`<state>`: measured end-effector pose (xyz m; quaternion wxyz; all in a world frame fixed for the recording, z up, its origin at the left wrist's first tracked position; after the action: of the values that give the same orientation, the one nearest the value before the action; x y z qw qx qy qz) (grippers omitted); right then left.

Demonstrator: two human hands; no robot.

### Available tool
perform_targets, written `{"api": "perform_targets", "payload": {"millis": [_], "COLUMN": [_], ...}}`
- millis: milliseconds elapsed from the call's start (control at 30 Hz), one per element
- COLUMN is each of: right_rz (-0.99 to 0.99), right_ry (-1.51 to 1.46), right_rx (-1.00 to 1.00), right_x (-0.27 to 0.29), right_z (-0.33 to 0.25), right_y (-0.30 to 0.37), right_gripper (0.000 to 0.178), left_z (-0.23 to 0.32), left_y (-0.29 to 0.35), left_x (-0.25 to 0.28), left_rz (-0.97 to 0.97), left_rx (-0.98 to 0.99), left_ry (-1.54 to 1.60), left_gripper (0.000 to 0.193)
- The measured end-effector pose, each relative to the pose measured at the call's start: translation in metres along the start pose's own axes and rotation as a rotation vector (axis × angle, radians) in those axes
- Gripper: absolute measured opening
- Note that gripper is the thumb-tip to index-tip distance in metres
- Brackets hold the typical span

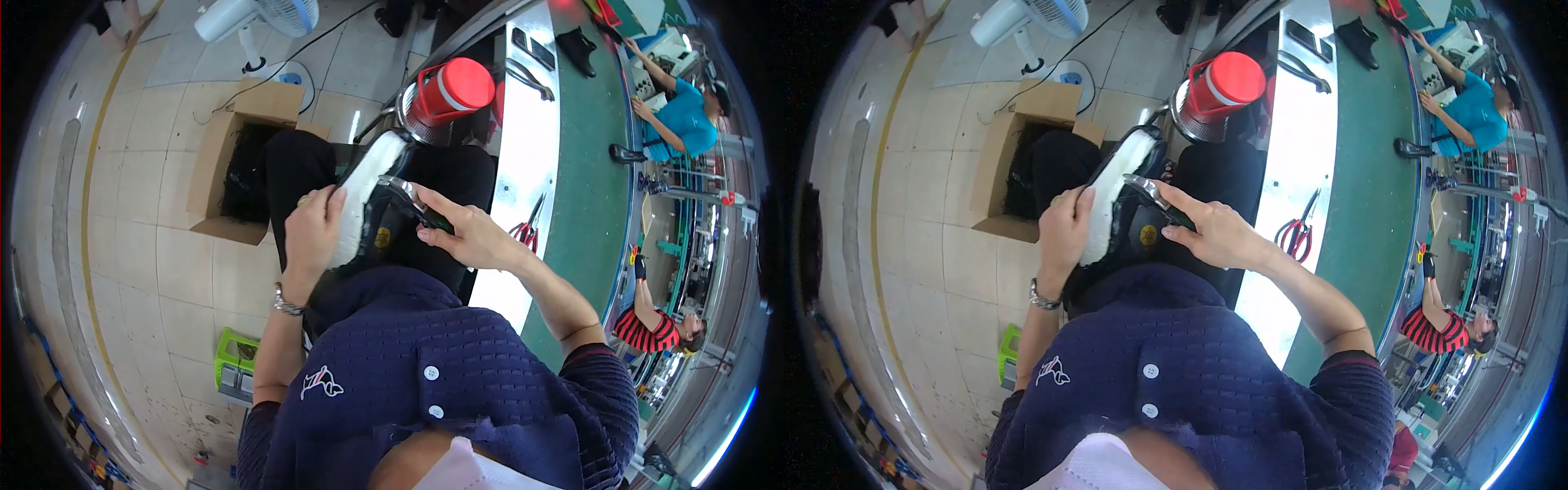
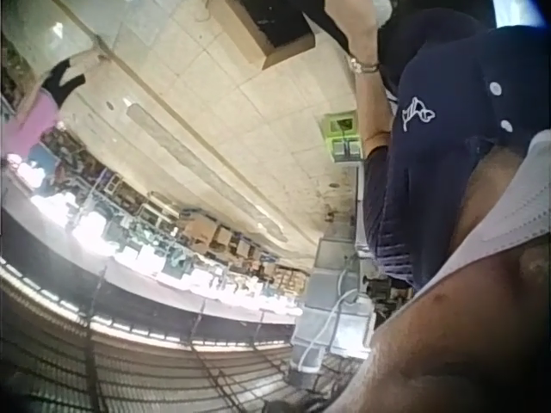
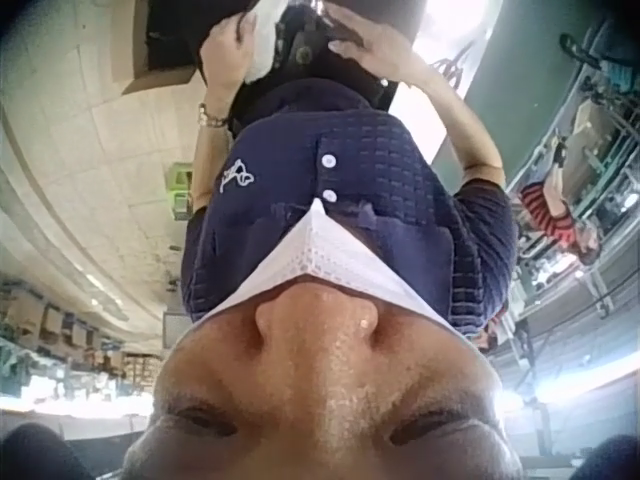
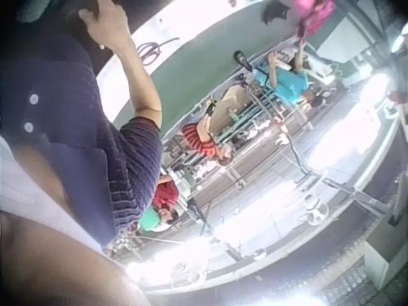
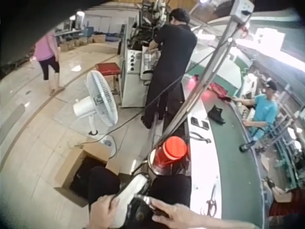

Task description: The worker is performing manual finishing and stitching tasks on leather shoes, using pliers and scissors to trim and adjust the shoe components at a factory workstation.

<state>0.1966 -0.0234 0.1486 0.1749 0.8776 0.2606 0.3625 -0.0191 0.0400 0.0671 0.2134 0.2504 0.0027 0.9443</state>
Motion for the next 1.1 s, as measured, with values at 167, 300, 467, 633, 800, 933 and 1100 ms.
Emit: {"api": "perform_targets", "payload": {"millis": [167,300,467,633,800,933,1100], "right_rz": [-0.323,-0.466,-0.517,-0.360,-0.302,-0.228,-0.301], "right_ry": [0.095,0.285,0.401,0.175,0.156,0.176,0.516], "right_rx": [-0.148,-0.192,-0.190,-0.054,-0.016,0.049,0.011], "right_x": [0.008,0.007,0.008,-0.009,-0.017,-0.013,0.044], "right_z": [-0.032,-0.048,-0.054,-0.019,-0.014,-0.009,-0.057], "right_y": [-0.014,-0.024,-0.028,-0.013,-0.009,-0.005,-0.021], "right_gripper": [0.062,0.065,0.066,0.068,0.072,0.070,0.067], "left_z": [-0.012,-0.004,0.004,-0.004,-0.016,-0.005,-0.004], "left_y": [0.022,0.027,0.032,0.025,-0.008,-0.014,-0.017], "left_x": [-0.017,-0.020,-0.027,-0.029,-0.062,-0.066,-0.052], "left_rz": [-0.141,-0.155,-0.204,-0.442,-0.566,-0.512,-0.488], "left_rx": [0.056,-0.116,-0.190,0.138,0.383,0.360,0.351], "left_ry": [0.246,0.125,-0.365,0.435,1.635,1.461,1.227], "left_gripper": [0.028,0.029,0.036,0.047,0.070,0.073,0.074]}}
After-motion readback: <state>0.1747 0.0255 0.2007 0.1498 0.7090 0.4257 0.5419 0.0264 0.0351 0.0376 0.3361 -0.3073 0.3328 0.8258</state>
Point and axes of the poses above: each hand's wrist, its own y-axis away from the middle knuckle, its own x-axis out of the back of the hand, z = x × y, the point moved 3 cm from there along -y, towards the middle knuckle, and after that the axes turned 9 degrees about -z, right-handed, at the moved point
